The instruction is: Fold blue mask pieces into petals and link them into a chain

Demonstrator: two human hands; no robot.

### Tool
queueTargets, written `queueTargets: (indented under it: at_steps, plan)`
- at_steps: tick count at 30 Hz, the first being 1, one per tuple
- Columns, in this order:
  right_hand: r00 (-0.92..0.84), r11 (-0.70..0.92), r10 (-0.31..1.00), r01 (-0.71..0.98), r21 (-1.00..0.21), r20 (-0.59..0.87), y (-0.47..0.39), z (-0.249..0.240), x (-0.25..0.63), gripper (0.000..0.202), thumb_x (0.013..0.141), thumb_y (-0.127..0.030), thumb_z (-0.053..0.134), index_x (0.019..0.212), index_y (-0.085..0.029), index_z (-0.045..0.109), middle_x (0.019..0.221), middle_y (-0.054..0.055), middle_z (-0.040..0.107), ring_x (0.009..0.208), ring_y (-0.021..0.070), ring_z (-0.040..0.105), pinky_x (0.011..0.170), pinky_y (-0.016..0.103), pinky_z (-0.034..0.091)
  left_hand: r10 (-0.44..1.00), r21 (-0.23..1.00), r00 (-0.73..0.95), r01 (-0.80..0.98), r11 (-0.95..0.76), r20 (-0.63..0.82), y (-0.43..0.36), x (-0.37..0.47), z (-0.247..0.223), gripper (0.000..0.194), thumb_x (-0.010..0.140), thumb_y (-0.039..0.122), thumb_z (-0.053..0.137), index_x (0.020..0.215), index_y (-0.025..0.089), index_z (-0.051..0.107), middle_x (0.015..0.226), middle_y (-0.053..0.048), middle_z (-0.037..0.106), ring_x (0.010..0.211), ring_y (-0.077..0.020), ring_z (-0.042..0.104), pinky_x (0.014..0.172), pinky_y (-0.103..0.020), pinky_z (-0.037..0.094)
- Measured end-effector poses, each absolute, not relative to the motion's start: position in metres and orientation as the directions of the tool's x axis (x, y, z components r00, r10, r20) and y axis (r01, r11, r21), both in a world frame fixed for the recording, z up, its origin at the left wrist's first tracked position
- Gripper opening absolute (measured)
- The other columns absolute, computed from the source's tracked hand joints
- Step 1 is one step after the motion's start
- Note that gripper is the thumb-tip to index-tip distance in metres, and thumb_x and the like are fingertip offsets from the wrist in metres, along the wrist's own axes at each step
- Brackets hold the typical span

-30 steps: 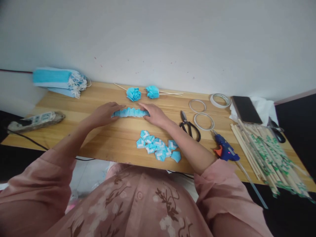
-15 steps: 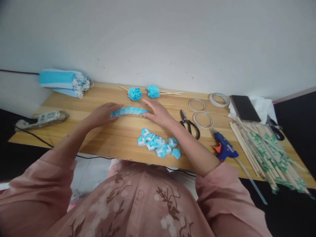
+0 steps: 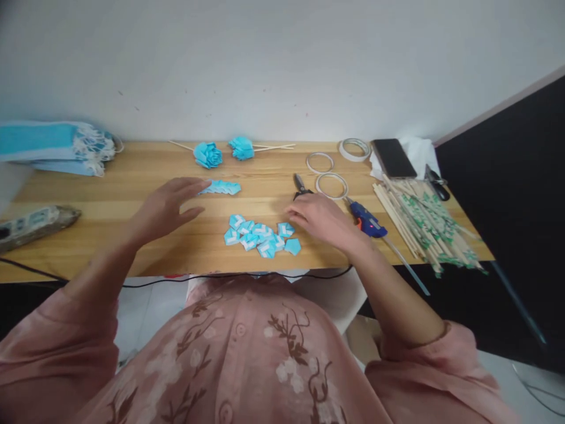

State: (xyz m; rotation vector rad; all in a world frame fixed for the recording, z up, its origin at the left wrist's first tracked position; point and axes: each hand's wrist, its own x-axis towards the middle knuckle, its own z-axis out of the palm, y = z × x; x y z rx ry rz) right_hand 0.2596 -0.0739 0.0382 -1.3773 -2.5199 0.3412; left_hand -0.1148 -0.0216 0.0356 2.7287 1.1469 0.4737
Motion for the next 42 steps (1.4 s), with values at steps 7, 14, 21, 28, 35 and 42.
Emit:
queueTargets:
  at_steps: [7, 14, 21, 28, 35, 42]
  plan:
    - [-0.608, 0.592, 0.793, 0.761, -0.267, 0.025, -0.077, 0.024, 0.253, 0.011, 0.09, -0.018, 0.062, 0.094, -0.022, 0.072, 0.091, 0.006, 0.072, 0.086, 0.0247, 0.065, 0.076, 0.035, 0.042, 0.537, 0.289, 0.821, 0.476, -0.831, 0.193, -0.039, -0.059, 0.042, 0.044, 0.101, 0.032, 0.05, 0.143, 0.02, 0.055, 0.141, -0.014, 0.061, 0.13, -0.0267, 0.058, 0.108, -0.044, 0.048]
    - [-0.481, 0.436, 0.875, 0.826, -0.357, -0.044, -0.076, 0.029, 0.245, 0.008, 0.083, -0.013, 0.063, 0.082, -0.021, 0.064, 0.082, 0.003, 0.071, 0.074, 0.0201, 0.063, 0.066, 0.03, 0.038, 0.513, 0.412, 0.828, 0.397, -0.82, 0.225, -0.035, -0.037, 0.041, 0.045, 0.1, 0.035, 0.054, 0.143, 0.021, 0.056, 0.14, -0.013, 0.063, 0.128, -0.0257, 0.06, 0.108, -0.042, 0.048]
    - [-0.428, 0.388, 0.902, 0.743, -0.546, 0.059, -0.054, 0.048, 0.235, 0.023, 0.088, -0.022, 0.063, 0.11, -0.024, 0.062, 0.096, 0.002, 0.075, 0.082, 0.0199, 0.069, 0.07, 0.028, 0.045, 0.663, 0.664, 0.736, 0.43, -0.612, 0.134, -0.023, -0.015, 0.044, 0.046, 0.093, 0.033, 0.059, 0.137, 0.019, 0.06, 0.117, -0.01, 0.073, 0.097, -0.02, 0.069, 0.085, -0.032, 0.053]
    - [-0.471, 0.488, 0.867, 0.742, -0.461, 0.159, -0.025, 0.068, 0.206, 0.037, 0.09, -0.025, 0.061, 0.127, -0.024, 0.061, 0.095, 0.003, 0.075, 0.085, 0.0233, 0.069, 0.074, 0.031, 0.045, 0.817, 0.826, 0.566, 0.403, -0.394, 0.113, -0.003, -0.001, 0.038, 0.023, 0.087, 0.036, 0.061, 0.089, 0.016, 0.071, 0.069, 0.001, 0.061, 0.061, -0.0112, 0.05, 0.058, -0.024, 0.037]
    - [-0.301, 0.372, 0.913, 0.338, -0.864, 0.275, 0.004, 0.051, 0.198, 0.037, 0.095, -0.046, 0.055, 0.122, -0.021, 0.064, 0.091, 0.002, 0.07, 0.085, 0.0189, 0.066, 0.079, 0.032, 0.05, 0.945, 0.998, 0.323, 0.018, -0.052, 0.043, 0.009, -0.008, 0.024, 0.034, 0.077, 0.048, 0.074, 0.073, 0.017, 0.059, 0.064, 0.002, 0.059, 0.058, -0.0094, 0.052, 0.06, -0.024, 0.043]
    - [-0.261, 0.24, 0.947, 0.196, -0.951, 0.185, 0.006, 0.02, 0.179, 0.039, 0.085, -0.057, 0.067, 0.076, -0.02, 0.061, 0.073, 0.0, 0.062, 0.068, 0.0138, 0.055, 0.066, 0.027, 0.043, 0.961, 0.98, 0.277, -0.188, 0.058, -0.004, 0.008, -0.006, 0.013, 0.043, 0.069, 0.05, 0.083, 0.08, 0.016, 0.06, 0.067, 0.001, 0.068, 0.058, -0.0098, 0.06, 0.058, -0.022, 0.048]
